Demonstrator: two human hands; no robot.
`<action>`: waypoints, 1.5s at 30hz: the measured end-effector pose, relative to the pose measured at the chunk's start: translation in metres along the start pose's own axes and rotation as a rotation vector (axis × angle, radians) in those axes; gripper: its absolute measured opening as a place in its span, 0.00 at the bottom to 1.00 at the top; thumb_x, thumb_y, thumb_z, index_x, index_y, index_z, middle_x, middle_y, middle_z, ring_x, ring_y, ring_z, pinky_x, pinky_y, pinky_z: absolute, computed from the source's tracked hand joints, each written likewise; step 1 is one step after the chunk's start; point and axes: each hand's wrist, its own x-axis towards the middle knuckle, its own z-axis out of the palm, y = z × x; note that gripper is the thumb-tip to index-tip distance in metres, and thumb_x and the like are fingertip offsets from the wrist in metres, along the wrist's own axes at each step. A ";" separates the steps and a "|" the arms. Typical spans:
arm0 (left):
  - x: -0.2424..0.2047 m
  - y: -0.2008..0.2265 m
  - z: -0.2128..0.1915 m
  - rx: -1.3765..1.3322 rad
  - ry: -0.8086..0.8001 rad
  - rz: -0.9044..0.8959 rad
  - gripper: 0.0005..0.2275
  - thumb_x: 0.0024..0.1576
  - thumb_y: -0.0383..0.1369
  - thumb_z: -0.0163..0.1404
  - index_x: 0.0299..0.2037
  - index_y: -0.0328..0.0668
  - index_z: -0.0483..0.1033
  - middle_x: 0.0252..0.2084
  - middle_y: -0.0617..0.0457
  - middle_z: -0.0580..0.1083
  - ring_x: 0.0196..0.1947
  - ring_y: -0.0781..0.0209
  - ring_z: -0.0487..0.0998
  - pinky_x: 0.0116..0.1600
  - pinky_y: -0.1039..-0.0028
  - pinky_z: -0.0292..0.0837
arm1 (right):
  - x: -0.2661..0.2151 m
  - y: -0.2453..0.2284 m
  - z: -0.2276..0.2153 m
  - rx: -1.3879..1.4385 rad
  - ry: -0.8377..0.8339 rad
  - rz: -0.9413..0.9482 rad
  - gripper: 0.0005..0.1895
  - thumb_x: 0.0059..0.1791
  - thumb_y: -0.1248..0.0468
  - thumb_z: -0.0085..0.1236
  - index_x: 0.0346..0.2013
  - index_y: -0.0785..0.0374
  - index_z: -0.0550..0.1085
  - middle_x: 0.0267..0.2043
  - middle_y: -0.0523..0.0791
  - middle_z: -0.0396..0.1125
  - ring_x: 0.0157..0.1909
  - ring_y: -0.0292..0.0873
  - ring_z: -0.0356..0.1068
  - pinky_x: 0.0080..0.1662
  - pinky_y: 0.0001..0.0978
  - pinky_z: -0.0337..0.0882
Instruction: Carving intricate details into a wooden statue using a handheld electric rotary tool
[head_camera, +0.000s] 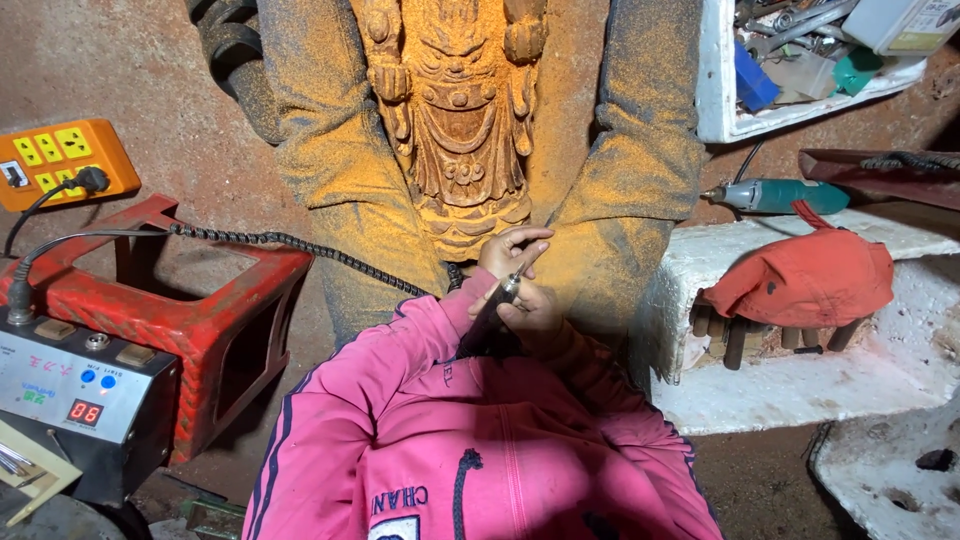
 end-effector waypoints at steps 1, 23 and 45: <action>0.001 -0.006 -0.001 0.000 0.000 0.000 0.10 0.57 0.27 0.59 0.48 0.46 0.84 0.49 0.43 0.73 0.16 0.63 0.78 0.19 0.84 0.75 | 0.002 -0.002 0.002 0.000 0.000 0.000 0.09 0.46 0.60 0.64 0.29 0.64 0.80 0.15 0.43 0.65 0.18 0.40 0.66 0.25 0.29 0.69; 0.014 -0.033 -0.003 0.233 0.034 0.169 0.04 0.58 0.32 0.60 0.40 0.46 0.84 0.44 0.52 0.76 0.14 0.65 0.76 0.21 0.82 0.75 | 0.006 -0.005 -0.004 0.053 -0.037 0.026 0.09 0.47 0.60 0.64 0.29 0.64 0.79 0.15 0.43 0.67 0.18 0.39 0.67 0.24 0.29 0.69; -0.043 0.113 -0.043 -0.593 0.160 -0.333 0.11 0.63 0.36 0.54 0.44 0.33 0.76 0.36 0.49 0.78 0.17 0.70 0.74 0.16 0.87 0.65 | -0.006 0.062 -0.026 0.509 -0.095 0.104 0.15 0.59 0.61 0.40 0.46 0.74 0.67 0.39 0.63 0.76 0.37 0.50 0.80 0.36 0.38 0.81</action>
